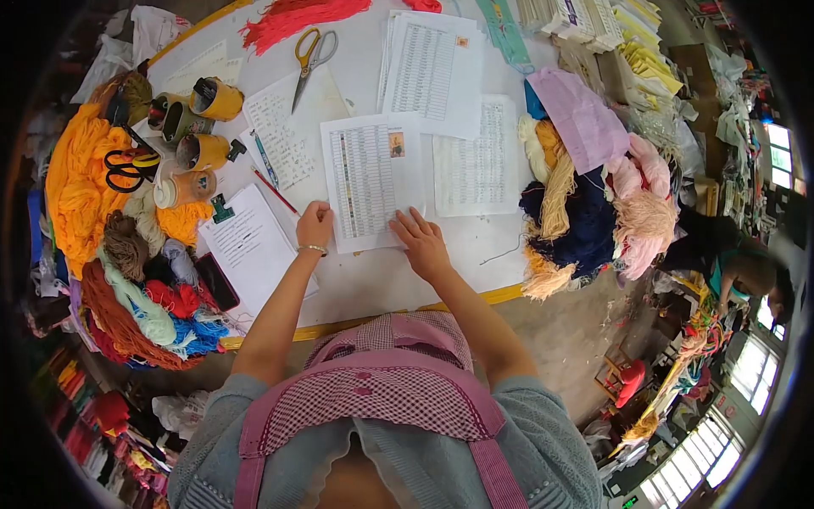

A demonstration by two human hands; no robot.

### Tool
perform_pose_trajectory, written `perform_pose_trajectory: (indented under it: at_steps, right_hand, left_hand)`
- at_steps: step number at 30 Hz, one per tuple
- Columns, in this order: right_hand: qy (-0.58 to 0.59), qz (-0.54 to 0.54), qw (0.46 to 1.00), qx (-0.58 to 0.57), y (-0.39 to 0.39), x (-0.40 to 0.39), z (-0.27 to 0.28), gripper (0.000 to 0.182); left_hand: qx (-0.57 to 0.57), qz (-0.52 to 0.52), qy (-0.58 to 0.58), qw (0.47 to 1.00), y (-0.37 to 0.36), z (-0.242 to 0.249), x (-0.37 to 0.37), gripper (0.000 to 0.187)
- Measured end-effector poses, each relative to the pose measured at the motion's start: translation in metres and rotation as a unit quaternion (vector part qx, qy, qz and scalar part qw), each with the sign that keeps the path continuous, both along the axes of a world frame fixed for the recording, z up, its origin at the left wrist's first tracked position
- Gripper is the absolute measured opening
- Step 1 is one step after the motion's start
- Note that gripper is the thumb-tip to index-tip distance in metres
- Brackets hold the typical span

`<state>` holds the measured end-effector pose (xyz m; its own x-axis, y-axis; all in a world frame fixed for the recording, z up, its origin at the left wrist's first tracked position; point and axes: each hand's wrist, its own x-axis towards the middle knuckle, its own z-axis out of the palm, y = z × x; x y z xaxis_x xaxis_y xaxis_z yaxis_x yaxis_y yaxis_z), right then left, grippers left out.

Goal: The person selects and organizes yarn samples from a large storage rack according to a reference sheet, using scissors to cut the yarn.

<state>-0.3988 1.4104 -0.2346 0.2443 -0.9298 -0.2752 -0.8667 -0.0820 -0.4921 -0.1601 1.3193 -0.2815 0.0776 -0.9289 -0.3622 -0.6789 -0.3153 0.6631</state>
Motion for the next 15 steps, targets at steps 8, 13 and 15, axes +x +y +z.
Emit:
perform_pose_trajectory:
  at_steps: [8, 13, 15]
  right_hand:
    - [-0.061, -0.223, 0.970, -0.076, 0.007, -0.030, -0.009, 0.037]
    - [0.026, -0.255, 0.966, 0.019, 0.015, -0.060, -0.026, 0.054]
    - [0.029, -0.248, 0.968, 0.026, 0.018, -0.066, -0.038, 0.057]
  left_hand:
    - [-0.030, -0.092, -0.134, 0.986, 0.029, 0.013, 0.024, 0.021]
    - [0.023, -0.178, -0.174, 0.968, 0.042, 0.025, 0.034, 0.033]
    - [0.045, -0.192, -0.167, 0.966, 0.045, 0.018, 0.042, 0.041]
